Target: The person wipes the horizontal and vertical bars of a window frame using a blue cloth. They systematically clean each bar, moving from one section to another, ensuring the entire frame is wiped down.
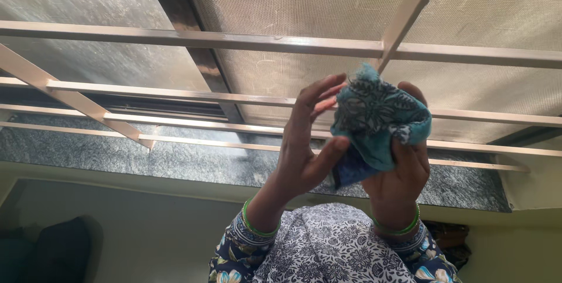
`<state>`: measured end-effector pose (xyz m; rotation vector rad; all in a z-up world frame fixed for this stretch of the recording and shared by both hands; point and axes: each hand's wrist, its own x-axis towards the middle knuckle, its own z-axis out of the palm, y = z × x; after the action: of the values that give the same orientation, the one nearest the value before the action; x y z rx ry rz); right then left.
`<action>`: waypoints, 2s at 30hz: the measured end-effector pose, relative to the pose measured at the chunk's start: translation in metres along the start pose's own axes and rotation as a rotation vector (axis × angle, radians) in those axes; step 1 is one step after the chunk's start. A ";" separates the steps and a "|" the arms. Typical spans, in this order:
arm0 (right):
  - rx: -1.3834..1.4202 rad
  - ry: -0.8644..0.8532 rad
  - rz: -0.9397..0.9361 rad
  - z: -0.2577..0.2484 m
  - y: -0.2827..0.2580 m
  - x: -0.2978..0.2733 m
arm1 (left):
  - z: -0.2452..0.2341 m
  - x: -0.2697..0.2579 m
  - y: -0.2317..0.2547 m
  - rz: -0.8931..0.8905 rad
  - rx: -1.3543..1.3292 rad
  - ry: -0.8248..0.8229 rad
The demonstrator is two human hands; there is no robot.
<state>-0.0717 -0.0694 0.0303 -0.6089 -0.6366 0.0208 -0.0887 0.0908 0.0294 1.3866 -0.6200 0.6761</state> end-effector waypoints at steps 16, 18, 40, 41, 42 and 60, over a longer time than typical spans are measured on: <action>-0.943 0.052 -0.504 -0.034 0.006 0.039 | -0.043 0.026 -0.005 0.148 0.309 0.144; -1.082 0.095 -0.536 -0.052 0.005 0.048 | -0.053 0.031 0.007 0.237 0.489 0.296; -1.963 0.068 -0.508 -0.071 0.024 0.066 | -0.028 0.098 0.017 0.380 0.754 -0.235; -1.955 0.077 -0.529 -0.071 0.024 0.067 | -0.027 0.101 0.018 0.391 0.802 -0.227; -1.948 0.086 -0.549 -0.071 0.025 0.068 | -0.025 0.104 0.020 0.402 0.850 -0.219; -2.254 0.120 -0.426 -0.105 0.030 0.058 | -0.018 0.101 -0.028 0.582 1.306 -0.090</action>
<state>0.0390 -0.0884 -0.0210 -2.5629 -0.4139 -1.2794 -0.0001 0.1139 0.0838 2.4607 -0.6717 1.6643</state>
